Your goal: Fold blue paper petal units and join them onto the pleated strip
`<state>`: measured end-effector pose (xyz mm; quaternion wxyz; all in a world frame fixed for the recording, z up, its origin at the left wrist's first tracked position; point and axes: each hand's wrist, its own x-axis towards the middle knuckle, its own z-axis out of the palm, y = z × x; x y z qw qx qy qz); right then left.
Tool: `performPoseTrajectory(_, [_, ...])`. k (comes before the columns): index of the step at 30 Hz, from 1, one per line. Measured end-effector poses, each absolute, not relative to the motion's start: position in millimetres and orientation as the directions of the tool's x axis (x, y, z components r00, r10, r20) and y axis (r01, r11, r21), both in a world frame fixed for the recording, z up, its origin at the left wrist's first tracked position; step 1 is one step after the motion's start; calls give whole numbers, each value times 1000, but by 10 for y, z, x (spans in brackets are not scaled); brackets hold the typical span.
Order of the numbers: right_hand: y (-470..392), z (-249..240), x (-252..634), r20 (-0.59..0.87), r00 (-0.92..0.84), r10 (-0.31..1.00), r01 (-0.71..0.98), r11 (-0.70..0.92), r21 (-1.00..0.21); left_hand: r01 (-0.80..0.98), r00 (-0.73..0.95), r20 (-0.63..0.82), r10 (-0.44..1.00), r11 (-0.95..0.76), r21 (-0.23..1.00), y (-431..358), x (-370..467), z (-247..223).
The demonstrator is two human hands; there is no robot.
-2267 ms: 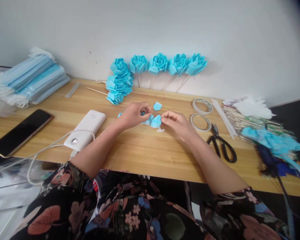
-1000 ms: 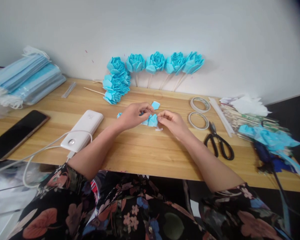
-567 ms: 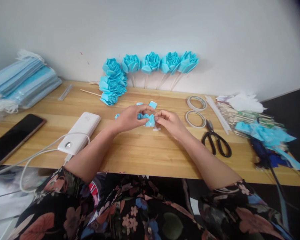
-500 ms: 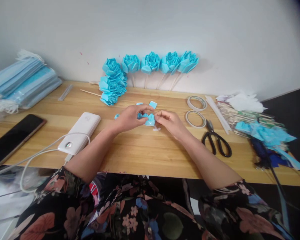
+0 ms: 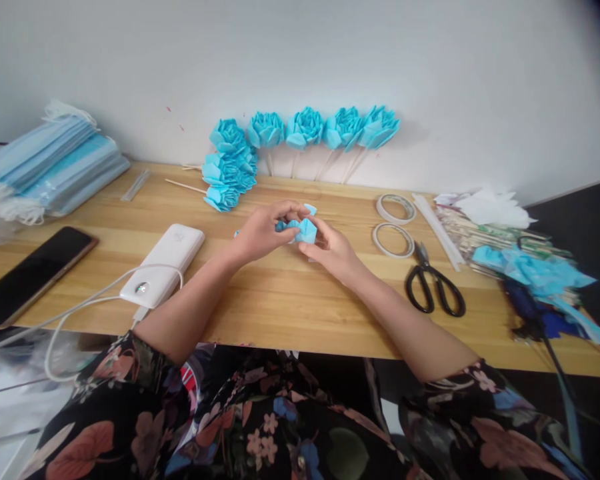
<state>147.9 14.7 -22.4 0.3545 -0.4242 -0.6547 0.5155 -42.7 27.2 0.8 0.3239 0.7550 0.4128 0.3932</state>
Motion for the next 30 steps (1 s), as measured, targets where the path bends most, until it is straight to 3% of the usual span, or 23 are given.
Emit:
performPoseTrajectory(11, [129,-236,1410,125,-378,917,276,241,-930,403,422,304,854,-477,781,263,-423,-11])
performPoseTrajectory(16, [152,-130,1525,57,-463,885,382,258,-887,500,437,285,853,-493,712,352,-583,-76])
performPoseTrajectory(23, [480,53,1959,252,-224,941,427,328,-843,703,445,215,870,-488,518,449,-721,-195])
performPoseTrajectory(30, [676,-40,1836,224,-388,894,601,430,-673,721,459,231,858,-512,467,455,-668,-228])
